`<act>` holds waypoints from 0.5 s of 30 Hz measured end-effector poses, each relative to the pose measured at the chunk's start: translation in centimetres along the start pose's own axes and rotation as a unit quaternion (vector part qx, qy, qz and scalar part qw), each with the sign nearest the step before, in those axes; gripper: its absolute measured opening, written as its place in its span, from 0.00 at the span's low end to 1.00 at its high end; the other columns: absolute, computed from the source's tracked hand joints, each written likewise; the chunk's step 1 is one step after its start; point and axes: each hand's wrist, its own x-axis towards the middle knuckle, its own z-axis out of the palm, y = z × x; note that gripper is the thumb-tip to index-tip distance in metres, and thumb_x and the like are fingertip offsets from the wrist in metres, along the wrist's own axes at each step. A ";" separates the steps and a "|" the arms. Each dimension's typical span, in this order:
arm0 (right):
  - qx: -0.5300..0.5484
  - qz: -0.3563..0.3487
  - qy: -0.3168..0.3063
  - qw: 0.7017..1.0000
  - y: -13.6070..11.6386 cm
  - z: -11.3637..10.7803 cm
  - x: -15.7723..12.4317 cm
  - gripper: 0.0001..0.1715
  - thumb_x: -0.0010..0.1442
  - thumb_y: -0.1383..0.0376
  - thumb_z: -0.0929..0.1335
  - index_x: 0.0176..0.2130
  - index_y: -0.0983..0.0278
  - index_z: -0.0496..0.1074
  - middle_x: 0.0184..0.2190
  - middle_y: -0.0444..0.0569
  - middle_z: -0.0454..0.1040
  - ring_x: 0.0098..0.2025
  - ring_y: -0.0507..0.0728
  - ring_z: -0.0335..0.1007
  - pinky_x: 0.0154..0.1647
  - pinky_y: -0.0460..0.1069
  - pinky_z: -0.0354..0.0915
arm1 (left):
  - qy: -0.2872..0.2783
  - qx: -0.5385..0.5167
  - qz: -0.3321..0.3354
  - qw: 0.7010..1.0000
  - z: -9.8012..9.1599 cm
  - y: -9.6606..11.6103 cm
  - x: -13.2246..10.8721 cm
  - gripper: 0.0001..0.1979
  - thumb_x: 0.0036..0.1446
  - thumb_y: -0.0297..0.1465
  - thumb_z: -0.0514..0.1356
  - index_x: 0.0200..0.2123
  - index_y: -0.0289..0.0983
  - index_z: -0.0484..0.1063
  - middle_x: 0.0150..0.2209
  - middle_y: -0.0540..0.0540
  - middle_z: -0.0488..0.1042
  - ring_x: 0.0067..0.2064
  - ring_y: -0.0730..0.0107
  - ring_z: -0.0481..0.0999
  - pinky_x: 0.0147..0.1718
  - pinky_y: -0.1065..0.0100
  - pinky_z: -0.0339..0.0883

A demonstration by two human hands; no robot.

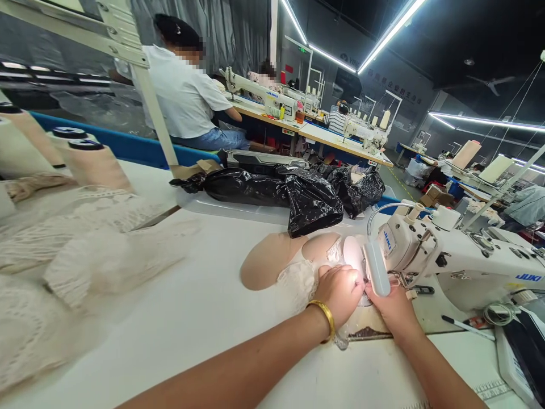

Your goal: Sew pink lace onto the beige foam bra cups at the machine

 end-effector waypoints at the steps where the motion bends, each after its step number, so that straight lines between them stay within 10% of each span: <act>1: -0.002 -0.003 -0.003 1.000 -0.3 -0.1 -0.1 0.15 0.51 0.52 0.72 0.28 0.61 0.79 0.28 0.48 0.80 0.37 0.64 0.76 0.39 0.52 0.66 | 0.000 0.002 0.003 1.000 0.0 0.0 0.0 0.14 0.59 0.25 0.52 0.23 0.39 0.72 0.30 0.46 0.76 0.39 0.56 0.75 0.45 0.54 0.58; 15: -0.004 -0.116 -0.043 0.992 0.8 -2.4 0.3 0.13 0.54 0.63 0.66 0.38 0.63 0.76 0.34 0.52 0.82 0.37 0.61 0.78 0.39 0.52 0.69 | -0.006 0.097 0.148 0.984 -3.2 -0.4 -1.0 0.10 0.60 0.23 0.54 0.33 0.38 0.75 0.40 0.41 0.77 0.44 0.55 0.74 0.46 0.55 0.64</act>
